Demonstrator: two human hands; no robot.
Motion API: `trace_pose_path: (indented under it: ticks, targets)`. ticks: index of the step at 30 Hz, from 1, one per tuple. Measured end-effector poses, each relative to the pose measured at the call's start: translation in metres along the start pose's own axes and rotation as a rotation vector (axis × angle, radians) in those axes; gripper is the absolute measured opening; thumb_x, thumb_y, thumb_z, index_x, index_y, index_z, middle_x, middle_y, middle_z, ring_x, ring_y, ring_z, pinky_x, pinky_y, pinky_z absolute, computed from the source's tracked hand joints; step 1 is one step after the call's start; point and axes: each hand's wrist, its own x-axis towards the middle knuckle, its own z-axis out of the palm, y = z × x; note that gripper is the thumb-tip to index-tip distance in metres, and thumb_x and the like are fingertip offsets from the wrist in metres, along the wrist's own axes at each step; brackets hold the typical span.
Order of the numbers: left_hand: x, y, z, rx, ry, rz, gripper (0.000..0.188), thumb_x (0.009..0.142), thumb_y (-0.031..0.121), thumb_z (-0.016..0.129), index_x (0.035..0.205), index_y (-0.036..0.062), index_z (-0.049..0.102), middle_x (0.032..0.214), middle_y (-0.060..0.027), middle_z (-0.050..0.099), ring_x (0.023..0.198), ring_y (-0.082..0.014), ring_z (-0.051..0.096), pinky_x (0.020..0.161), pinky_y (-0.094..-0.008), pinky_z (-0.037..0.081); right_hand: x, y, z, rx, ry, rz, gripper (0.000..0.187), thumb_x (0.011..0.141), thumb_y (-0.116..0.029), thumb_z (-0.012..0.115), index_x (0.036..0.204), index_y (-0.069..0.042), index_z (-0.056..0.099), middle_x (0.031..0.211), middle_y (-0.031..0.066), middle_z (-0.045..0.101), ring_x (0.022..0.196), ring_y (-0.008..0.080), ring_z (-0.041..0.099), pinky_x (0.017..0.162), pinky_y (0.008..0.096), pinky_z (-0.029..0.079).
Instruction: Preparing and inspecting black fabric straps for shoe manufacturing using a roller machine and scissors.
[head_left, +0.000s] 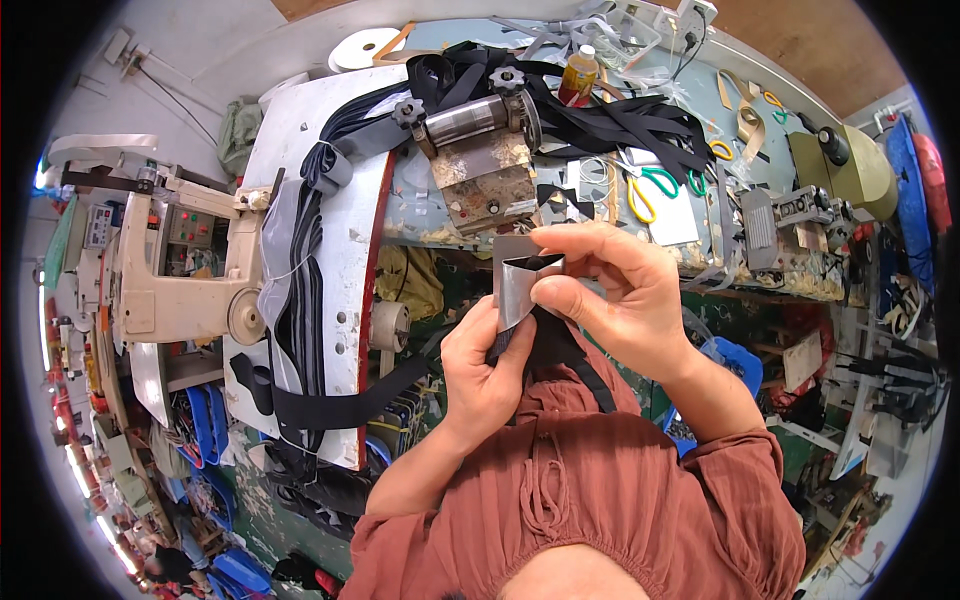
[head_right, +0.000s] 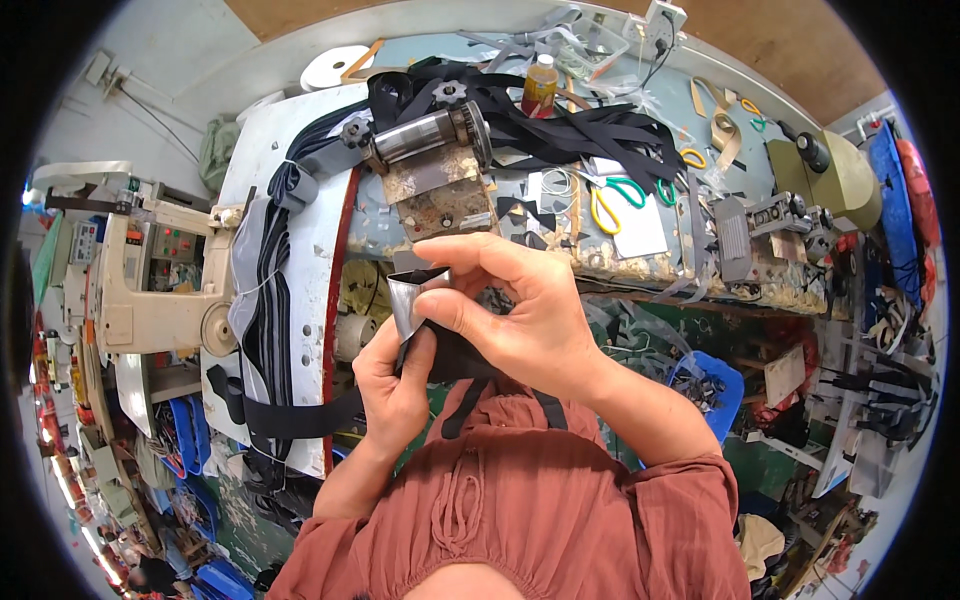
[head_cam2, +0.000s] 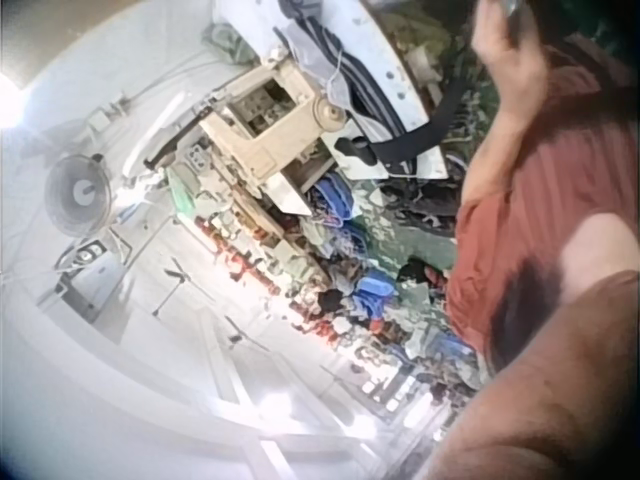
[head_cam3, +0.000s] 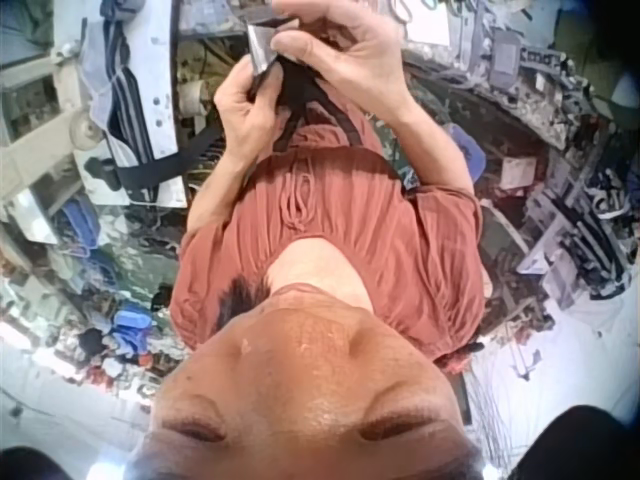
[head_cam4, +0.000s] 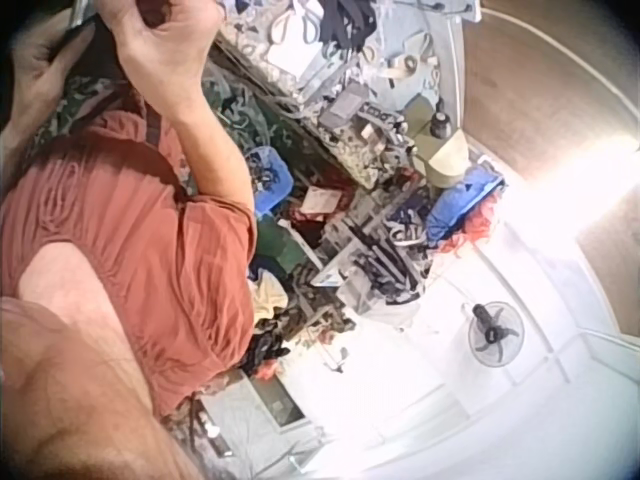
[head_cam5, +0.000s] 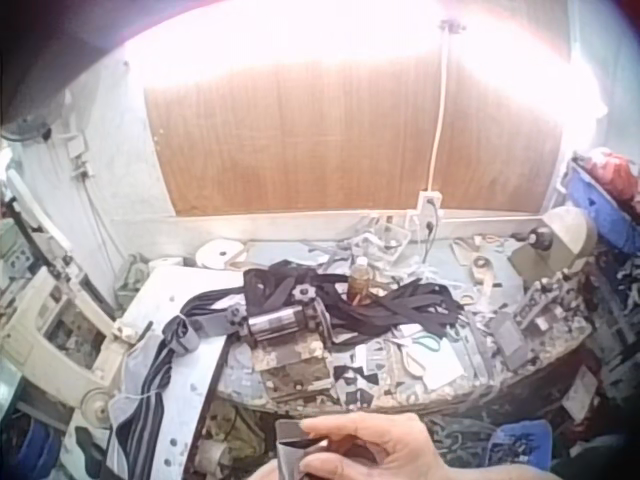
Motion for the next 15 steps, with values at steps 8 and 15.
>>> trace_pose_path:
  ticks: [8, 15]
  targets:
    - [0.003, 0.007, -0.008, 0.144, -0.097, -0.017, 0.009, 0.081, 0.001, 0.061, 0.089, -0.0032, 0.061, 0.077, -0.0103, 0.058, 0.064, -0.0198, 0.055, 0.061, -0.0269, 0.042, 0.001, -0.006, -0.003, 0.038, 0.007, 0.087, 0.017, 0.078, -0.001, 0.067, 0.095, 0.002, 0.064, 0.081, 0.0049, 0.065, 0.069, 0.0088, 0.061, 0.063, 0.0222, 0.051]
    - [0.006, 0.012, -0.013, 0.128, -0.196, -0.027, 0.016, 0.075, 0.001, 0.066, 0.091, -0.0018, 0.062, 0.074, -0.0096, 0.057, 0.063, -0.0206, 0.054, 0.060, -0.0279, 0.043, 0.006, -0.009, -0.008, -0.051, 0.022, 0.144, 0.011, 0.086, -0.008, 0.060, 0.086, 0.003, 0.060, 0.072, 0.0033, 0.060, 0.066, 0.0054, 0.055, 0.057, 0.0216, 0.046]
